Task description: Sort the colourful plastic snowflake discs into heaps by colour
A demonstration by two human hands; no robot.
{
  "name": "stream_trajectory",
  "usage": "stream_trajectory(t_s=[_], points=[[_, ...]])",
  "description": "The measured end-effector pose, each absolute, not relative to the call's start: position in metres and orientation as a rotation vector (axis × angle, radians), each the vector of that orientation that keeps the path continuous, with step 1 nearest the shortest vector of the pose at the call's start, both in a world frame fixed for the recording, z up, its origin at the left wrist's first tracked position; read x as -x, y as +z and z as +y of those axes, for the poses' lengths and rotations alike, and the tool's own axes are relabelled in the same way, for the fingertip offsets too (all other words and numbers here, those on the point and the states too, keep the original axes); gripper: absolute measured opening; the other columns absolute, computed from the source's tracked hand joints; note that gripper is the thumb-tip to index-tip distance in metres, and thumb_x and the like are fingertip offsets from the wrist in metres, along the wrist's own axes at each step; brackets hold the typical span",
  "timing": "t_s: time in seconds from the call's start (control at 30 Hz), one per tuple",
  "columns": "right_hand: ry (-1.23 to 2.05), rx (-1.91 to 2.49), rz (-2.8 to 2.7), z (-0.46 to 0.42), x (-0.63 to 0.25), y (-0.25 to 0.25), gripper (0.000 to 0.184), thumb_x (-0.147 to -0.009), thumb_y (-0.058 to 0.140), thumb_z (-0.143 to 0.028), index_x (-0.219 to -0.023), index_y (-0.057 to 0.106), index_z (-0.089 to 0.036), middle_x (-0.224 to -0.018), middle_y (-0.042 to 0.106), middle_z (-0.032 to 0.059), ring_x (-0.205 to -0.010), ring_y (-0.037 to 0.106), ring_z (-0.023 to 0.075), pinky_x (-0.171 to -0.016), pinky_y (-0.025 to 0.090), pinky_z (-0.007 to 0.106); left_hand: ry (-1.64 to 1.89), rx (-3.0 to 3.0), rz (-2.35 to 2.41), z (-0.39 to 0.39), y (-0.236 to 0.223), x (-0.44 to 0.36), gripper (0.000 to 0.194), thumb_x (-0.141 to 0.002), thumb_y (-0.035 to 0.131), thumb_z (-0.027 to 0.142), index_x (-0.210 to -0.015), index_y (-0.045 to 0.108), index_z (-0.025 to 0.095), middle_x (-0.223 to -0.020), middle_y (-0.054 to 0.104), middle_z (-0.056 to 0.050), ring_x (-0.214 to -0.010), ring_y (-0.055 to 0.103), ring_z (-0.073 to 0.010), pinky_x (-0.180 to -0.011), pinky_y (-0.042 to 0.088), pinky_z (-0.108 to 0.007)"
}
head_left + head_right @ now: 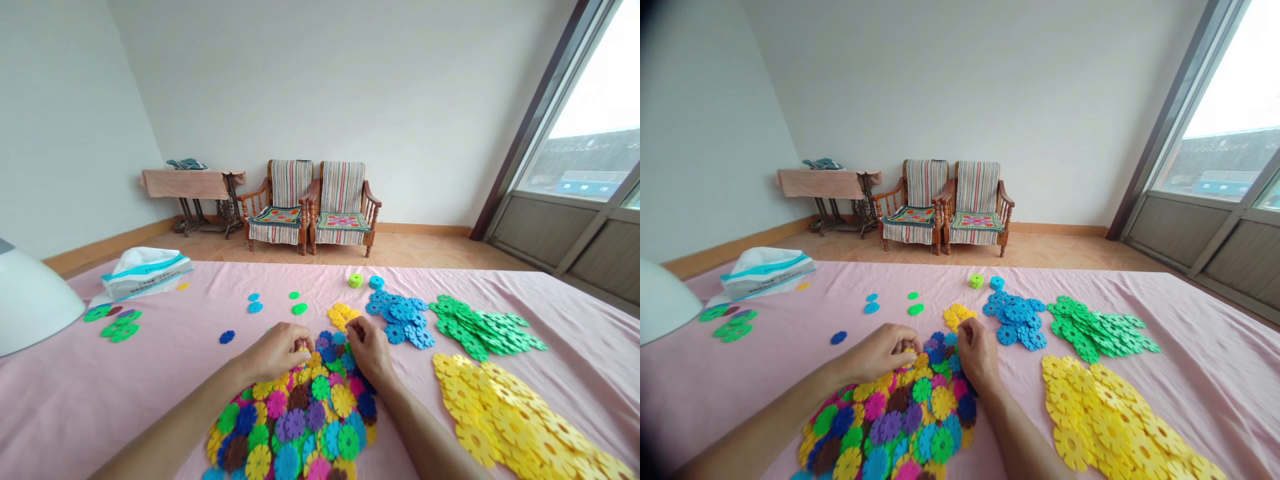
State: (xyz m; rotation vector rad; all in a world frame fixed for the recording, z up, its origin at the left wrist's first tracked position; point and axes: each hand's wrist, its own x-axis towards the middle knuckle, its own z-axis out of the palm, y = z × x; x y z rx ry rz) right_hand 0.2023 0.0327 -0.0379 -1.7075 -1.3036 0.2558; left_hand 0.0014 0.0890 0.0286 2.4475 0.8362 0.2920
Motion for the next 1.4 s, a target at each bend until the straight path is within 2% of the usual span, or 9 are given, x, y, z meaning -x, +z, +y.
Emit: stream_trajectory(t_s=[0.1,0.27,0.5,0.73,0.97,1.23,1.4], points=[[0.255,1.707,-1.305,0.032,-0.202,-0.038,0.016,-0.074,0.045,-0.021,-0.070,0.060,-0.019,-0.062,0.064,0.0006,-0.055,0.057,0.0141,-0.052,0.036,0.021,0.305,-2.550,0.825,0.082,0.024,-0.006,0.022,-0.067,0.053,0.013,-0.084,0.064,0.022,-0.075,0.063,0.001,-0.070,0.055,-0.0151,-0.063,0.036,-0.021],[0.247,1.703,-1.312,0.032,-0.202,-0.037,0.016,-0.074,0.044,-0.021,-0.069,0.059,-0.019,-0.063,0.064,0.0008,-0.056,0.057,0.0144,-0.053,0.037,0.022,0.301,-2.631,0.774,0.074,0.022,-0.007,0.018,-0.071,0.052,0.012,-0.083,0.060,0.022,-0.088,0.064,-0.002,-0.084,0.057,-0.0183,-0.073,0.037,-0.024],[0.254,1.712,-1.302,0.032,-0.203,-0.039,0.016,-0.075,0.044,-0.021,-0.071,0.059,-0.018,-0.061,0.063,0.0005,-0.054,0.056,0.0140,-0.052,0.036,0.022,0.263,-2.665,0.736,0.073,0.024,-0.002,0.011,-0.070,0.050,0.010,-0.072,0.056,0.019,-0.077,0.061,0.000,-0.076,0.055,-0.0157,-0.068,0.036,-0.023],[0.270,1.701,-1.311,0.032,-0.203,-0.038,0.016,-0.074,0.044,-0.021,-0.070,0.059,-0.018,-0.063,0.064,0.0009,-0.056,0.056,0.0143,-0.052,0.036,0.022,0.144,-2.685,0.655,0.070,0.036,0.003,0.022,-0.066,0.049,0.007,-0.082,0.057,0.021,-0.081,0.061,0.001,-0.079,0.054,-0.0157,-0.069,0.036,-0.023],[0.260,1.699,-1.314,0.033,-0.203,-0.038,0.015,-0.074,0.045,-0.021,-0.070,0.059,-0.018,-0.062,0.063,0.0006,-0.055,0.056,0.0141,-0.052,0.036,0.022,0.052,-2.788,0.627,0.069,0.035,0.001,0.021,-0.069,0.051,0.009,-0.085,0.053,0.022,-0.085,0.061,0.000,-0.079,0.056,-0.0172,-0.067,0.036,-0.023],[0.250,1.703,-1.307,0.034,-0.204,-0.041,0.015,-0.074,0.045,-0.022,-0.070,0.059,-0.018,-0.060,0.062,0.0002,-0.054,0.055,0.0137,-0.051,0.035,0.022,0.204,-2.787,0.734,0.072,0.029,-0.003,0.010,-0.073,0.050,0.010,-0.076,0.048,0.020,-0.079,0.059,0.000,-0.075,0.055,-0.0158,-0.066,0.035,-0.023],[0.260,1.699,-1.300,0.033,-0.203,-0.040,0.015,-0.074,0.045,-0.022,-0.069,0.059,-0.019,-0.059,0.061,-0.0002,-0.052,0.054,0.0135,-0.050,0.034,0.021,0.374,-2.641,0.782,0.082,0.030,-0.003,0.009,-0.077,0.051,0.019,-0.068,0.052,0.018,-0.067,0.054,0.002,-0.065,0.051,-0.0126,-0.060,0.033,-0.021]])
